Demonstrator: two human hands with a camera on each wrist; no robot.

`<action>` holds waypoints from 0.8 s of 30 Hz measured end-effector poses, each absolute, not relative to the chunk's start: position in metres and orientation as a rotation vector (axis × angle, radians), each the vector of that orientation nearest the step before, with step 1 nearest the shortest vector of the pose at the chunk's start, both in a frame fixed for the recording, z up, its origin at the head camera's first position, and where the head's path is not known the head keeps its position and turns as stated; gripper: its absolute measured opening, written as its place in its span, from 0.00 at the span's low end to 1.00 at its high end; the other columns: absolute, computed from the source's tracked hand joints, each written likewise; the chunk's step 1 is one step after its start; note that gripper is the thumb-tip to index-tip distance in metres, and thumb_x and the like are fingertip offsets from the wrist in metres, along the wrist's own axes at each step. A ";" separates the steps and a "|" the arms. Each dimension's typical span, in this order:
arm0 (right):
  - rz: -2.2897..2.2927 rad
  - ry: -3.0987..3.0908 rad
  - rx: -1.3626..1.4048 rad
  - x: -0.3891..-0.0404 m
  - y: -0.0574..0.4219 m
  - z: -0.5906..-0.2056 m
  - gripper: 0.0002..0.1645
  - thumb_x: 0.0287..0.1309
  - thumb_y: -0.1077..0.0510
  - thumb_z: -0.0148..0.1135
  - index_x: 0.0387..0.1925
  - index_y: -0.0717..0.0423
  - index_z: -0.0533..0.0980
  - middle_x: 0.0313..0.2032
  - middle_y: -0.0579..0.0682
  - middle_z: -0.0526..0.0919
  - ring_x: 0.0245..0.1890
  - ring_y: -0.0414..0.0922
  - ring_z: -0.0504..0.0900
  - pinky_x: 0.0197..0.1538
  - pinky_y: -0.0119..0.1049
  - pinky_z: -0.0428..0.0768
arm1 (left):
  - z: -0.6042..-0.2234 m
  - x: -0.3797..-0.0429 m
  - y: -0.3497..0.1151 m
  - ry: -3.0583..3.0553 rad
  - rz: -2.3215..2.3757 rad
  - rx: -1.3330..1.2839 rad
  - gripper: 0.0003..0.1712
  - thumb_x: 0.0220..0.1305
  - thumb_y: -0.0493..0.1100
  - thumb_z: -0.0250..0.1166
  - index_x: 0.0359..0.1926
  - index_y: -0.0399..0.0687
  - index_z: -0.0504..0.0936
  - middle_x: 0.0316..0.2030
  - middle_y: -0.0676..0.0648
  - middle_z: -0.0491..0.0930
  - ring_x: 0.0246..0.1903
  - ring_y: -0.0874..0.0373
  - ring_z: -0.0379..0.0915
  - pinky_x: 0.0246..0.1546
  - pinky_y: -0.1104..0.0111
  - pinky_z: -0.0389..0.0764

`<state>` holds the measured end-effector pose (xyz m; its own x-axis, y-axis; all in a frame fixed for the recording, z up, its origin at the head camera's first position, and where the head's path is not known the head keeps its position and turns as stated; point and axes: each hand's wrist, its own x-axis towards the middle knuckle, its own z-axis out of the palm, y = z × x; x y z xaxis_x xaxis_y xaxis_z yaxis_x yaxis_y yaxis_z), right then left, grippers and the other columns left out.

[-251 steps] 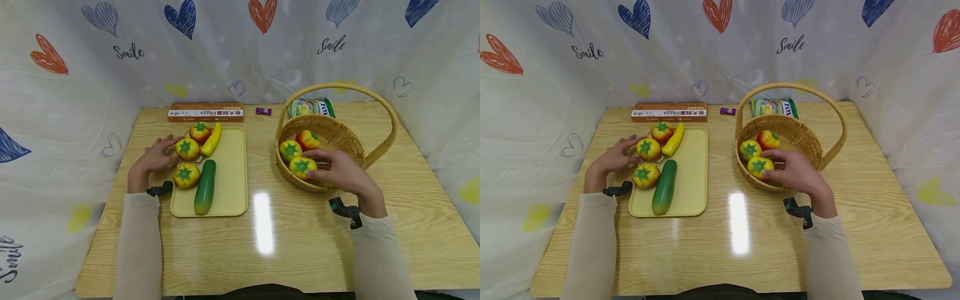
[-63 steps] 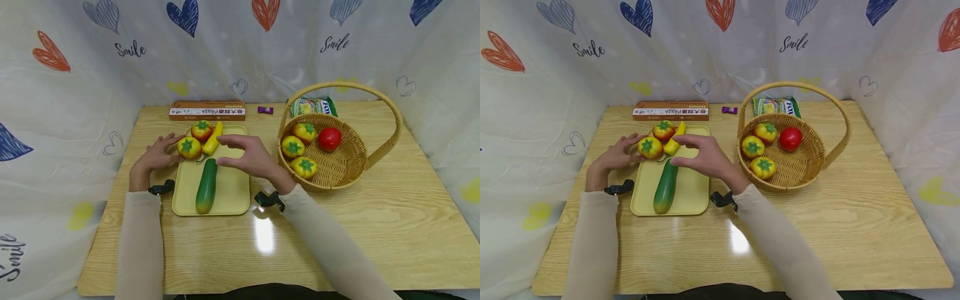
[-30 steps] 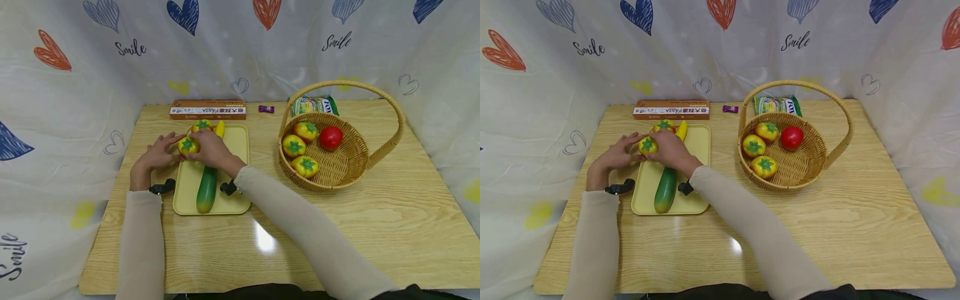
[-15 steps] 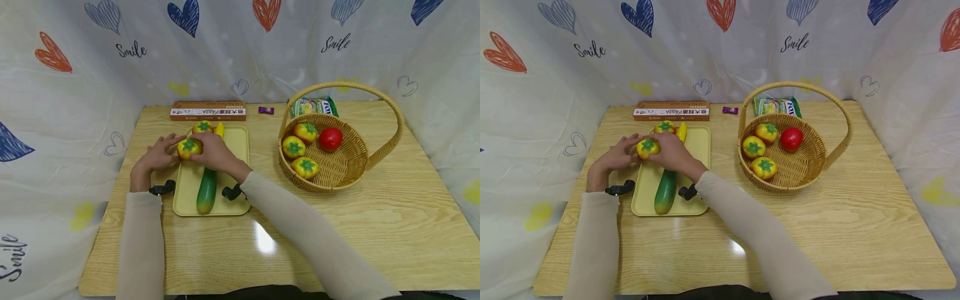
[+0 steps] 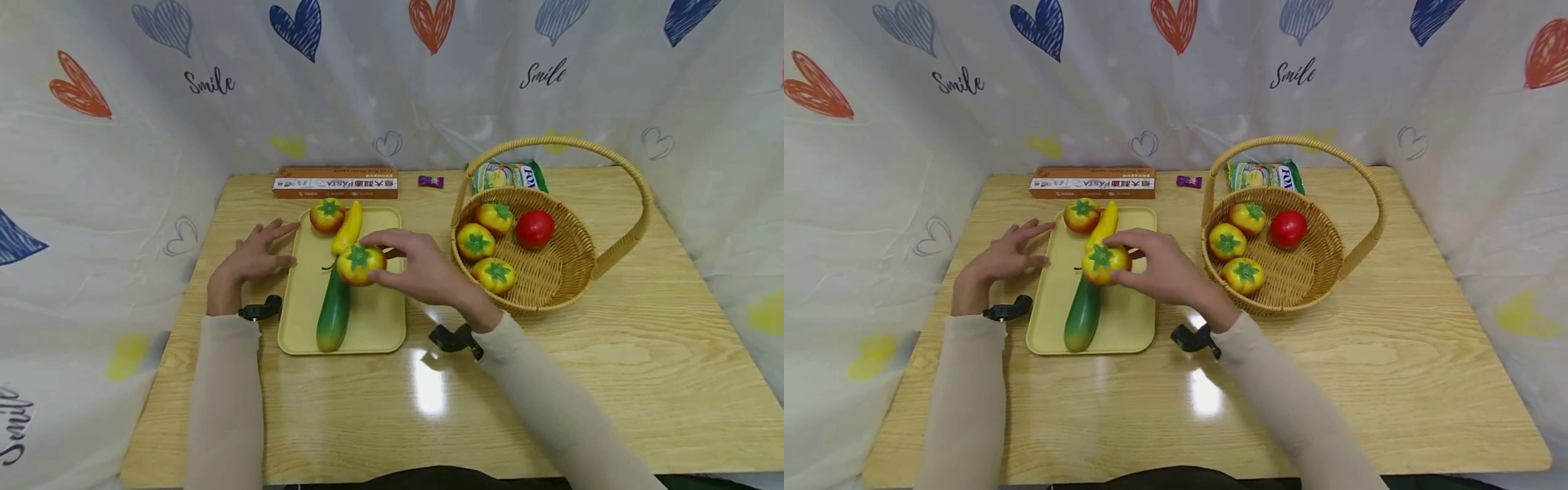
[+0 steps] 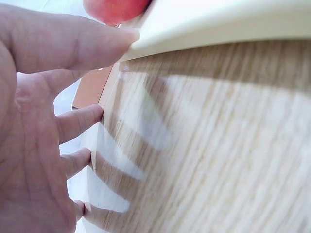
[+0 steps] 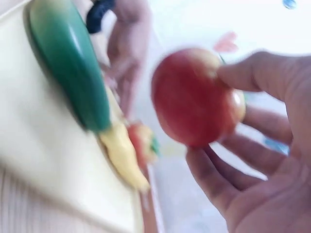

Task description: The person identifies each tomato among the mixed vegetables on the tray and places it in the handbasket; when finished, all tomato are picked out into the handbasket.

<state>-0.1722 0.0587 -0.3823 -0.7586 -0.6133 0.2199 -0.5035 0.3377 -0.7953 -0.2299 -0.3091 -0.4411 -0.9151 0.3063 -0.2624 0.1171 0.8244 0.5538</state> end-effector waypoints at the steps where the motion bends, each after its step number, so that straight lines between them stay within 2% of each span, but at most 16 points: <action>1: -1.399 2.474 -1.042 -0.169 0.071 -0.381 0.28 0.60 0.52 0.71 0.62 0.46 0.77 0.60 0.42 0.80 0.57 0.38 0.80 0.60 0.39 0.80 | -0.441 -0.230 -0.309 2.664 0.778 0.319 0.44 0.68 0.50 0.65 0.79 0.61 0.54 0.80 0.36 0.38 0.76 0.25 0.24 0.60 0.21 0.26; 6: -1.438 2.493 -0.955 -0.152 0.140 -0.375 0.29 0.60 0.55 0.71 0.63 0.44 0.77 0.62 0.43 0.79 0.58 0.42 0.80 0.60 0.42 0.80 | -0.439 -0.231 -0.306 2.661 0.793 0.322 0.44 0.68 0.49 0.65 0.79 0.60 0.54 0.80 0.36 0.38 0.75 0.25 0.23 0.60 0.21 0.25; 14: -1.394 2.535 -0.693 -0.127 0.244 -0.372 0.28 0.62 0.60 0.68 0.63 0.42 0.77 0.62 0.44 0.78 0.57 0.41 0.82 0.55 0.27 0.80 | -0.437 -0.232 -0.306 2.672 0.798 0.326 0.44 0.67 0.49 0.66 0.79 0.59 0.56 0.80 0.35 0.40 0.75 0.24 0.24 0.59 0.20 0.26; 20: -1.236 2.647 -0.529 -0.118 0.280 -0.366 0.25 0.64 0.57 0.68 0.62 0.41 0.78 0.60 0.45 0.78 0.53 0.33 0.83 0.50 0.22 0.81 | -0.436 -0.231 -0.307 2.669 0.808 0.330 0.44 0.67 0.49 0.66 0.79 0.58 0.56 0.79 0.34 0.40 0.75 0.24 0.24 0.58 0.20 0.26; 24: -1.122 2.711 -0.485 -0.118 0.287 -0.366 0.24 0.61 0.58 0.70 0.59 0.42 0.80 0.56 0.49 0.81 0.48 0.37 0.85 0.44 0.22 0.82 | -0.437 -0.231 -0.306 2.667 0.816 0.330 0.45 0.66 0.48 0.66 0.79 0.58 0.56 0.79 0.34 0.40 0.75 0.24 0.24 0.58 0.20 0.25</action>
